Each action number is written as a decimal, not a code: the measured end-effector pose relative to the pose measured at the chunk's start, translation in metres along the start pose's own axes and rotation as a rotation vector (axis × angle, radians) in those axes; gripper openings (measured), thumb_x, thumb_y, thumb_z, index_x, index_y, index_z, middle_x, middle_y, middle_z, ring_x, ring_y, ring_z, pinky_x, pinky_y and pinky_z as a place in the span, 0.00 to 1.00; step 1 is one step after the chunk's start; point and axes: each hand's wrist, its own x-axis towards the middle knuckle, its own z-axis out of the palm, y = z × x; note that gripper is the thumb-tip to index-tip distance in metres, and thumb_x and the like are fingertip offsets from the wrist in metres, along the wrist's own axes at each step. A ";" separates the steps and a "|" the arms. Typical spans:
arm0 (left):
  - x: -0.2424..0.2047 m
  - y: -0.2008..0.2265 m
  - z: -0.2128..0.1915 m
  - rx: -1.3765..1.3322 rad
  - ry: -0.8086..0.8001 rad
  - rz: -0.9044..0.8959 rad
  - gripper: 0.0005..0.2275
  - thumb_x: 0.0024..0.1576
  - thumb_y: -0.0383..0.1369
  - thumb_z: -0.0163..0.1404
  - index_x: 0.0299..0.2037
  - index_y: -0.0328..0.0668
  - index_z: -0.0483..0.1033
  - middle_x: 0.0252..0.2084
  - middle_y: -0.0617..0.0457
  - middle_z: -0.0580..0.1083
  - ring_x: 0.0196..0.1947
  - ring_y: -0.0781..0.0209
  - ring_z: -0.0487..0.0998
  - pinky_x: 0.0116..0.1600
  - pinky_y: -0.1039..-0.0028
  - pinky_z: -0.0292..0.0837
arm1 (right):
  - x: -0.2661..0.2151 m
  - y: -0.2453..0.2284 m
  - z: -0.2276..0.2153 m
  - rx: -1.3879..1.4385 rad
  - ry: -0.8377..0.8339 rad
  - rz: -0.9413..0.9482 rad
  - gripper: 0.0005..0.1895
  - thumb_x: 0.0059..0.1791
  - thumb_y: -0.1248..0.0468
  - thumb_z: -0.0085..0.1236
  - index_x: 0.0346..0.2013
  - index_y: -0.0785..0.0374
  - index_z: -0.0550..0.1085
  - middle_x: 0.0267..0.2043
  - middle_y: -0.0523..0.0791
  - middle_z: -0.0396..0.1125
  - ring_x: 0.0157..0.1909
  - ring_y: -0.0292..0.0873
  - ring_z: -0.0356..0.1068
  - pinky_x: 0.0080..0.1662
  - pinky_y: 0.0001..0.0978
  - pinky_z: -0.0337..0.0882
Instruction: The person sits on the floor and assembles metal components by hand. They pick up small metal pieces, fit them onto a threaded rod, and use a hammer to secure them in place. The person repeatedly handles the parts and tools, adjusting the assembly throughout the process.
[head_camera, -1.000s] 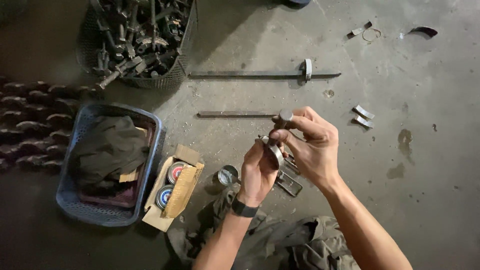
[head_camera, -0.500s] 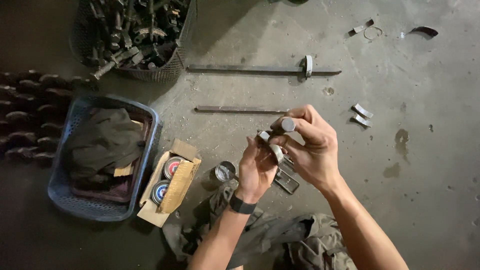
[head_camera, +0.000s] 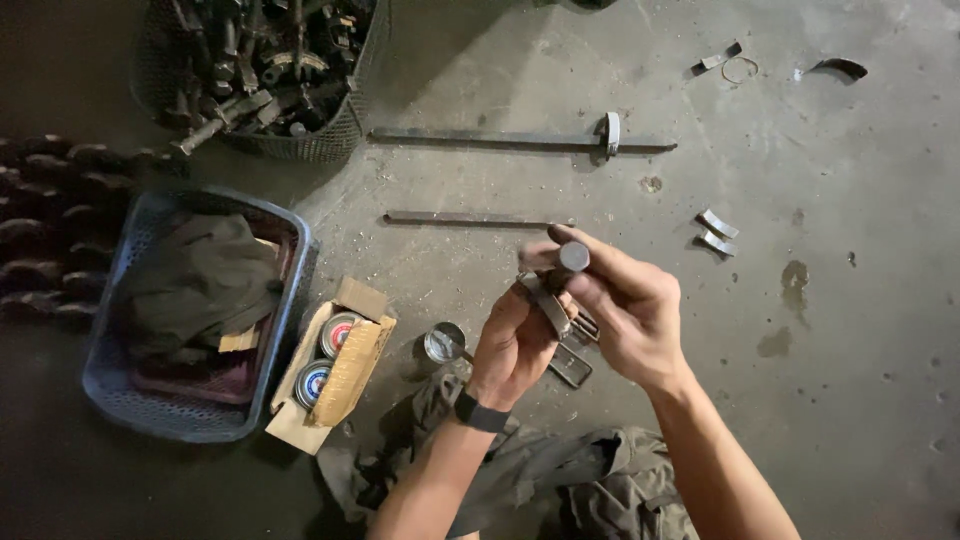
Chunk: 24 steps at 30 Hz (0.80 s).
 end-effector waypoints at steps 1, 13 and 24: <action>-0.001 -0.003 -0.012 0.003 -0.009 0.010 0.16 0.65 0.35 0.58 0.57 0.35 0.72 0.53 0.50 0.76 0.53 0.58 0.75 0.61 0.66 0.71 | 0.004 -0.013 0.005 -0.006 0.000 0.047 0.20 0.50 0.66 0.57 0.57 0.66 0.72 0.57 0.46 0.71 0.59 0.37 0.71 0.60 0.33 0.72; -0.002 0.000 0.003 -0.086 -0.039 -0.034 0.17 0.62 0.33 0.58 0.58 0.39 0.73 0.56 0.54 0.75 0.55 0.61 0.76 0.61 0.70 0.72 | -0.018 0.035 -0.009 0.184 0.064 0.085 0.22 0.51 0.67 0.67 0.59 0.72 0.76 0.54 0.54 0.74 0.55 0.47 0.74 0.58 0.41 0.75; -0.005 0.001 -0.001 0.006 -0.021 -0.061 0.15 0.63 0.36 0.57 0.55 0.36 0.74 0.53 0.51 0.75 0.53 0.58 0.76 0.61 0.68 0.71 | -0.009 0.014 0.002 0.208 0.031 0.029 0.20 0.49 0.64 0.65 0.55 0.66 0.76 0.49 0.48 0.72 0.53 0.42 0.71 0.54 0.35 0.72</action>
